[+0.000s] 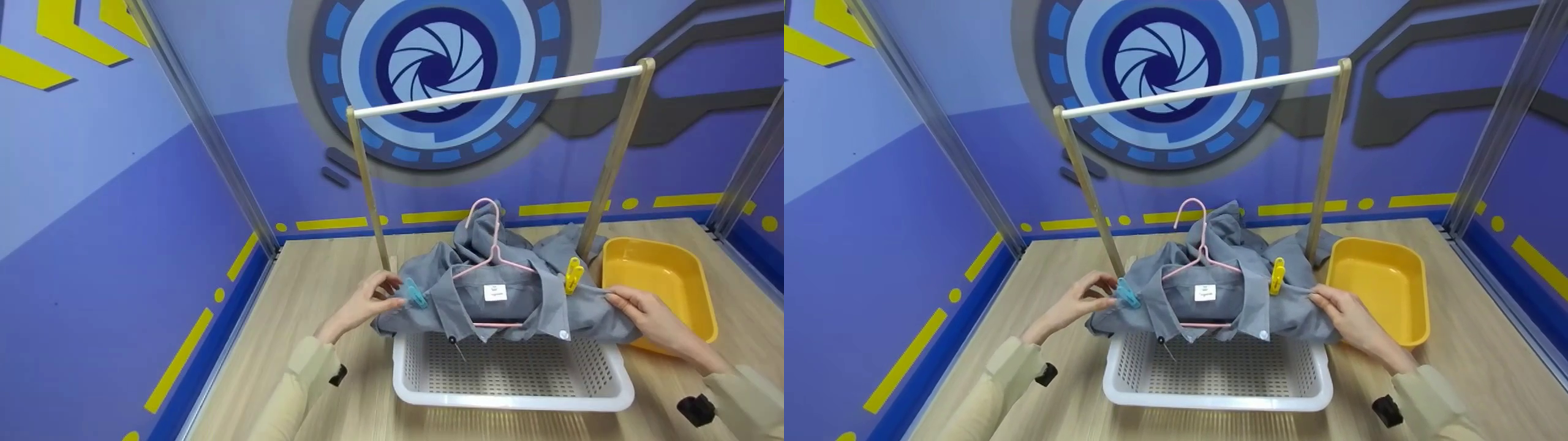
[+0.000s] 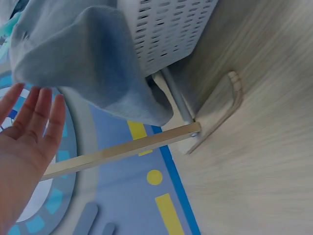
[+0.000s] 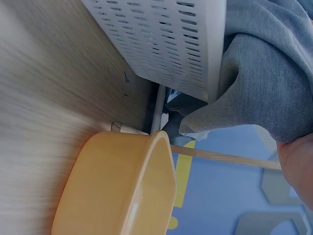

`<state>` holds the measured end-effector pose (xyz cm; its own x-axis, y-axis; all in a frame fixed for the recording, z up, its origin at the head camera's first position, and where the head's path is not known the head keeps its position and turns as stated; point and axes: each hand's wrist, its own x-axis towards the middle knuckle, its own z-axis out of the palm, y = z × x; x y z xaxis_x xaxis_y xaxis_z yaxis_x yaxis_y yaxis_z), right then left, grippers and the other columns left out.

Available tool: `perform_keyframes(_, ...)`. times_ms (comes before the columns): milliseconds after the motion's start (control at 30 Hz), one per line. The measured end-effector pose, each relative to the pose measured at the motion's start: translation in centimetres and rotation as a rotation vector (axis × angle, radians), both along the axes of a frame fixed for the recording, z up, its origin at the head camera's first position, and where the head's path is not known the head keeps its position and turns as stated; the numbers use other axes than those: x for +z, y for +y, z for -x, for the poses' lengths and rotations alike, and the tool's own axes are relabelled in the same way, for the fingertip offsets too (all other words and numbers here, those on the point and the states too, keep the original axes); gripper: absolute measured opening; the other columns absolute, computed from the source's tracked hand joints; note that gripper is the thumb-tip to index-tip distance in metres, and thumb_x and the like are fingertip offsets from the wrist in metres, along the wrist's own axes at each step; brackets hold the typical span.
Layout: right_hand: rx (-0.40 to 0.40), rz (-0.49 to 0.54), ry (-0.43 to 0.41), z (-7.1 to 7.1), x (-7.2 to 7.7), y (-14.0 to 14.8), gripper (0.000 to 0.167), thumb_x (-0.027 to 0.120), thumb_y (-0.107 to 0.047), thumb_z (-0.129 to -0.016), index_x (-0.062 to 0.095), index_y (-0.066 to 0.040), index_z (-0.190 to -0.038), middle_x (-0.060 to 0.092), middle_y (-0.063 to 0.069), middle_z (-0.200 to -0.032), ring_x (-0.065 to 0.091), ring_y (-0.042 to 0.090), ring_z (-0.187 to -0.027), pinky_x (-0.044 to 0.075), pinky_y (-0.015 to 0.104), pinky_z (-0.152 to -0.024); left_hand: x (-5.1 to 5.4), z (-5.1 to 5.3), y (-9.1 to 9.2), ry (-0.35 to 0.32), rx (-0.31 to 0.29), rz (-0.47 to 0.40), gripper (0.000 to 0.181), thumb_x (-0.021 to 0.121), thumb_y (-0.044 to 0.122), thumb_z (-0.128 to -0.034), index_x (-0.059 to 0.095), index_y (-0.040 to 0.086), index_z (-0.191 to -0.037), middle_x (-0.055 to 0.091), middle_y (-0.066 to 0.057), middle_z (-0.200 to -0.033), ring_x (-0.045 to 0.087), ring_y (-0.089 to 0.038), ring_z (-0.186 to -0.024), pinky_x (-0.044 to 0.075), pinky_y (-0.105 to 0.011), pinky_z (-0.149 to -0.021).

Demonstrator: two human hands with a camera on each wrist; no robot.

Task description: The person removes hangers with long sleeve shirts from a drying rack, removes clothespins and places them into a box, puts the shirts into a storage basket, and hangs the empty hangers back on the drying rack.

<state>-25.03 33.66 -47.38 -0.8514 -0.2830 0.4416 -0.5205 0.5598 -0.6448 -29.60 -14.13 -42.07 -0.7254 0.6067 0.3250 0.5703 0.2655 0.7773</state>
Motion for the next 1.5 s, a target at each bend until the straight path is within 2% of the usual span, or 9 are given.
perform_keyframes(133, -0.016, 0.009, -0.002, 0.0, 0.0, 0.1, 0.015, 0.049, 0.005, -0.091, 0.062, -0.001, -0.095, 0.057, -0.001, -0.083, 0.048, 0.010, -0.071, 0.037, 0.014, -0.065, -0.7, 0.0, 0.3, 0.012, -0.024, -0.014, 0.033, 0.064, 0.002, -0.0830, 0.050, -0.009, -0.110, 0.050, -0.026, -0.102, 0.048, -0.038, -0.092, 0.040, -0.048, -0.078)
perform_keyframes(267, -0.015, 0.021, 0.013, 0.0, 0.2, 0.0, 0.014, 0.049, 0.004, -0.091, 0.061, -0.001, -0.094, 0.057, -0.002, -0.081, 0.048, 0.010, -0.070, 0.037, 0.016, -0.063, -1.4, 0.0, 1.0, 0.056, 0.003, -0.044, 0.030, 0.065, 0.003, -0.0823, 0.052, -0.006, -0.108, 0.053, -0.020, -0.101, 0.050, -0.030, -0.091, 0.041, -0.042, -0.078)
perform_keyframes(433, -0.005, 0.034, 0.043, 0.0, 0.2, -0.1, 0.014, 0.049, 0.004, -0.091, 0.061, -0.003, -0.092, 0.056, -0.002, -0.079, 0.047, 0.010, -0.069, 0.036, 0.017, -0.061, -2.3, 0.0, 1.8, 0.113, 0.034, -0.135, 0.021, 0.065, 0.000, -0.0815, 0.056, -0.007, -0.098, 0.058, -0.017, -0.094, 0.054, -0.027, -0.087, 0.042, -0.039, -0.077)
perform_keyframes(600, -0.009, 0.030, 0.064, 0.1, 0.1, -0.1, 0.017, 0.048, 0.006, -0.090, 0.061, -0.005, -0.090, 0.055, -0.003, -0.077, 0.046, 0.010, -0.067, 0.035, 0.018, -0.060, -3.2, 0.0, 2.3, 0.134, 0.089, -0.192, 0.013, 0.065, -0.002, -0.0810, 0.059, -0.007, -0.091, 0.060, -0.016, -0.087, 0.056, -0.023, -0.081, 0.044, -0.034, -0.074)
perform_keyframes(800, 0.000, 0.030, 0.051, 0.1, -0.1, 0.0, 0.015, 0.049, 0.004, -0.091, 0.061, -0.004, -0.090, 0.056, -0.003, -0.078, 0.047, 0.010, -0.067, 0.036, 0.017, -0.061, -3.7, -0.2, 2.4, 0.072, 0.119, -0.225, 0.011, 0.064, -0.003, -0.0813, 0.059, -0.008, -0.089, 0.060, -0.016, -0.086, 0.054, -0.019, -0.079, 0.043, -0.029, -0.072)
perform_keyframes(967, -0.014, 0.016, 0.044, -0.1, 0.2, -0.3, 0.015, 0.050, 0.005, -0.090, 0.061, -0.003, -0.091, 0.056, -0.002, -0.080, 0.047, 0.010, -0.069, 0.036, 0.016, -0.063, -3.9, -0.1, 2.3, 0.004, 0.090, -0.253, 0.011, 0.062, -0.004, -0.0824, 0.058, -0.010, -0.091, 0.058, -0.016, -0.087, 0.052, -0.016, -0.080, 0.042, -0.028, -0.073)
perform_keyframes(1033, -0.014, 0.007, 0.016, -0.2, 0.2, -0.3, 0.014, 0.050, 0.005, -0.090, 0.062, -0.002, -0.093, 0.057, -0.001, -0.081, 0.048, 0.010, -0.070, 0.037, 0.015, -0.063, -4.1, 0.0, 2.3, -0.011, 0.082, -0.265, 0.010, 0.062, -0.005, -0.0824, 0.057, -0.010, -0.090, 0.058, -0.016, -0.087, 0.052, -0.015, -0.080, 0.041, -0.027, -0.072)
perform_keyframes(1233, -0.005, -0.036, -0.097, 0.0, -0.1, -0.1, 0.013, 0.051, -0.001, -0.091, 0.062, 0.000, -0.099, 0.057, 0.000, -0.084, 0.049, 0.011, -0.072, 0.041, 0.017, -0.065, -4.6, -0.1, 2.4, 0.005, 0.081, -0.299, 0.007, 0.058, -0.007, -0.0838, 0.055, -0.010, -0.089, 0.056, -0.019, -0.086, 0.051, -0.017, -0.079, 0.042, -0.026, -0.071)
perform_keyframes(1500, 0.015, -0.053, -0.132, 0.0, 0.1, -0.2, 0.014, 0.051, -0.005, -0.092, 0.061, -0.001, -0.100, 0.056, 0.000, -0.082, 0.049, 0.012, -0.071, 0.042, 0.021, -0.062, -4.5, -0.6, 2.5, 0.023, 0.117, -0.309, 0.003, 0.056, -0.004, -0.0859, 0.054, -0.005, -0.087, 0.056, -0.017, -0.087, 0.052, -0.018, -0.083, 0.042, -0.027, -0.073)
